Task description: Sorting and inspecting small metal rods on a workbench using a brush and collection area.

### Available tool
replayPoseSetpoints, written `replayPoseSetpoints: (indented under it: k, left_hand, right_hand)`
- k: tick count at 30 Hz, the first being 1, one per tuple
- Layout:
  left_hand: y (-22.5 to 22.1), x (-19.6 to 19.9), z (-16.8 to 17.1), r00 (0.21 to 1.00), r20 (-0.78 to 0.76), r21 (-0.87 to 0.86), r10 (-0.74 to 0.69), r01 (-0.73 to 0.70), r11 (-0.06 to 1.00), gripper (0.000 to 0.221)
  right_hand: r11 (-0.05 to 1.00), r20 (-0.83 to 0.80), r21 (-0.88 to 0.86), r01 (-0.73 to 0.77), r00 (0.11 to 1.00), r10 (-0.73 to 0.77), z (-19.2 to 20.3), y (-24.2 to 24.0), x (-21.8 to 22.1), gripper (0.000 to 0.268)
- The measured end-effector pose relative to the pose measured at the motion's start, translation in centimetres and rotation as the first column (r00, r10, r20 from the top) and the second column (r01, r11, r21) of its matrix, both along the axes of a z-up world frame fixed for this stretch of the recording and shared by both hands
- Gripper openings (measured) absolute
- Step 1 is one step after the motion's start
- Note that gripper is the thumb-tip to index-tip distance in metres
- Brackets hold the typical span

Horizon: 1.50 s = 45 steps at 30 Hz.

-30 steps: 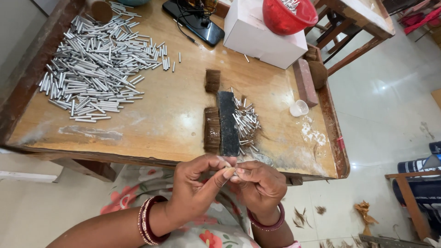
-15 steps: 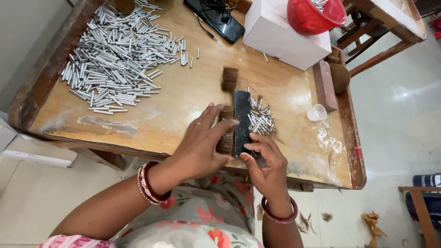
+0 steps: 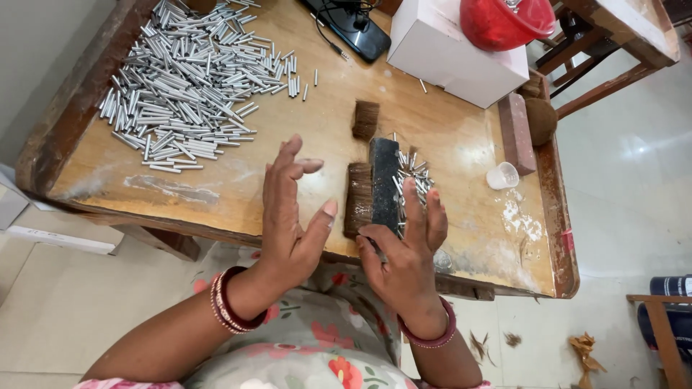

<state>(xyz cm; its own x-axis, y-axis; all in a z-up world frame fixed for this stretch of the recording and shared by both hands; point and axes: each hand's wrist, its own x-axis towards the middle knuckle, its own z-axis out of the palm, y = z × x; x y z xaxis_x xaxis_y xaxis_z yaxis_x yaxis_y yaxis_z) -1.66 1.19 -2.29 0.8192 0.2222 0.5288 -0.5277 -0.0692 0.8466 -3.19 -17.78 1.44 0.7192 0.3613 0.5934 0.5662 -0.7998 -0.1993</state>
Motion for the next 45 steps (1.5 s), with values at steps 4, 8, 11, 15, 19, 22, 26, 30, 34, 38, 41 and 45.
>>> replayPoseSetpoints:
  k: [4, 8, 11, 15, 19, 22, 26, 30, 34, 38, 41, 45]
  left_hand:
    - [0.4, 0.2, 0.2, 0.999, -0.046, 0.47, 0.009, 0.013, 0.883, 0.041]
    - [0.1, 0.3, 1.5, 0.995, -0.09, 0.655, -0.048, 0.095, 0.75, 0.034]
    - [-0.4, 0.7, 0.8, 0.997, -0.054, 0.663, -0.048, 0.072, 0.745, 0.026]
    - [-0.7, 0.7, 0.8, 0.997, -0.061, 0.666, -0.04, 0.071, 0.743, 0.017]
    - [-0.7, 0.6, 0.8, 0.996, -0.08, 0.69, -0.035, 0.08, 0.719, 0.009]
    - [-0.1, 0.3, 1.9, 0.997, -0.017, 0.638, -0.075, 0.068, 0.767, 0.014]
    - [-0.3, -1.1, 3.5, 0.949, -0.038, 0.196, -0.313, 0.315, 0.929, 0.021]
    - [-1.9, -2.0, 3.3, 0.851, -0.282, 0.222, -0.443, 0.507, 0.833, 0.02]
    - [-2.6, -2.5, 2.9, 0.923, 0.006, 0.272, -0.385, 0.369, 0.889, 0.011]
    - [-2.9, -2.6, 2.4, 0.925, 0.068, 0.293, -0.374, 0.34, 0.894, 0.009]
    - [-2.8, -3.0, 2.8, 0.927, 0.17, 0.293, -0.333, 0.275, 0.916, 0.008]
    - [-1.4, -1.8, 3.3, 0.988, 0.077, 0.241, -0.131, 0.109, 0.964, 0.008]
  right_hand:
    - [0.978, 0.039, -0.201, 0.047, 0.998, -0.04, -0.7, 0.4, 0.5, 0.007]
    - [0.947, 0.07, -0.311, 0.077, 0.996, -0.058, -2.9, -0.1, 0.8, 0.005]
    - [0.964, -0.001, -0.26, 0.05, 0.999, -0.052, -3.6, -0.2, 0.9, 0.009]
    - [0.972, 0.018, -0.228, 0.062, 0.998, -0.059, -3.9, -0.2, 0.6, 0.01]
    - [0.977, 0.032, -0.194, 0.088, 0.996, -0.084, -3.2, -0.3, 0.2, 0.007]
    - [0.993, 0.104, -0.052, 0.108, 0.989, -0.103, -2.6, -1.4, -0.5, 0.01]
    - [0.988, 0.311, -0.083, 0.13, 0.945, -0.098, -2.5, -2.2, -2.0, 0.018]
    - [0.984, 0.415, -0.096, 0.147, 0.905, -0.095, -2.9, -2.3, -2.4, 0.02]
    - [0.992, 0.362, -0.033, 0.124, 0.926, -0.104, -2.1, -2.4, -2.9, 0.022]
    - [0.997, 0.224, 0.027, 0.077, 0.971, -0.081, -1.4, -2.7, -3.2, 0.019]
    - [0.998, 0.285, 0.021, 0.06, 0.957, -0.063, -0.8, -3.1, -3.4, 0.017]
    - [0.975, 0.273, 0.044, 0.217, 0.936, -0.22, 0.9, -5.0, -2.8, 0.016]
